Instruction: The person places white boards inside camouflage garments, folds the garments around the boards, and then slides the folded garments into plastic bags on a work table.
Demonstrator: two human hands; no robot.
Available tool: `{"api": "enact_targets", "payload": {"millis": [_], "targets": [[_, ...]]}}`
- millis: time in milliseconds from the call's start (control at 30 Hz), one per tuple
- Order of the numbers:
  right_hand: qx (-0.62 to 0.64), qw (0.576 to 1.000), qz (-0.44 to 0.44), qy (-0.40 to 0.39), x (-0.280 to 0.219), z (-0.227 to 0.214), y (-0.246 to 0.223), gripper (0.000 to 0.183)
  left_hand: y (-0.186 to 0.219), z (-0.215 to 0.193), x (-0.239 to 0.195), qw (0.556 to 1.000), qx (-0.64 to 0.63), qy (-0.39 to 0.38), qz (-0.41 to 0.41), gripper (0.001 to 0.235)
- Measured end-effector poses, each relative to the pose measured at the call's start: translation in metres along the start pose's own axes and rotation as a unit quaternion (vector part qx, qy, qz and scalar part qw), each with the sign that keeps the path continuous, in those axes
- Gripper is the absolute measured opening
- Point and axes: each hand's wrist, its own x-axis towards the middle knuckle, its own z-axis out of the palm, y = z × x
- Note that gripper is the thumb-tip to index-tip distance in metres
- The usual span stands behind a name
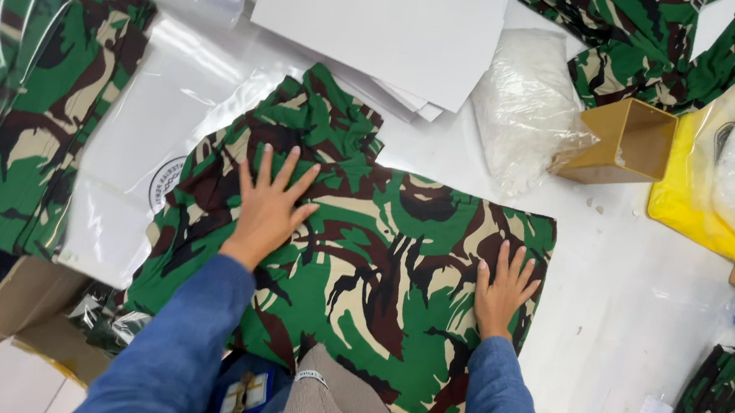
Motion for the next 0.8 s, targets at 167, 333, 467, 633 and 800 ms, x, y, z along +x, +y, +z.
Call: {"api": "enact_targets", "payload": {"millis": [167,333,467,633,800], "targets": [[-0.002,0.996,0.083,-0.032,0.042,-0.005,0.039,0.062,0.032,0.051,0.098,0.996,0.07,-0.051,0.013,0.066],[-0.073,0.985,0.025,0.151,0.126,0.03,0.052,0.048,0.047,0.076,0.122,0.996,0.07,-0.056,0.0,0.063],[0.095,0.92,-0.321,0.203,0.219,-0.025,-0.145,0.037,0.052,0.059,0.113,1.0,0.0,0.005,0.011,0.058],[-0.033,0.876,-0.476,0.078,0.302,-0.002,-0.175,0.044,0.053,0.022,0.091,0.998,-0.052,0.013,0.015,0.05],[-0.069,0.912,-0.356,-0.193,0.32,-0.03,-0.185,0.051,0.045,0.027,0.058,0.975,-0.214,-0.033,-0.059,0.042]]}}
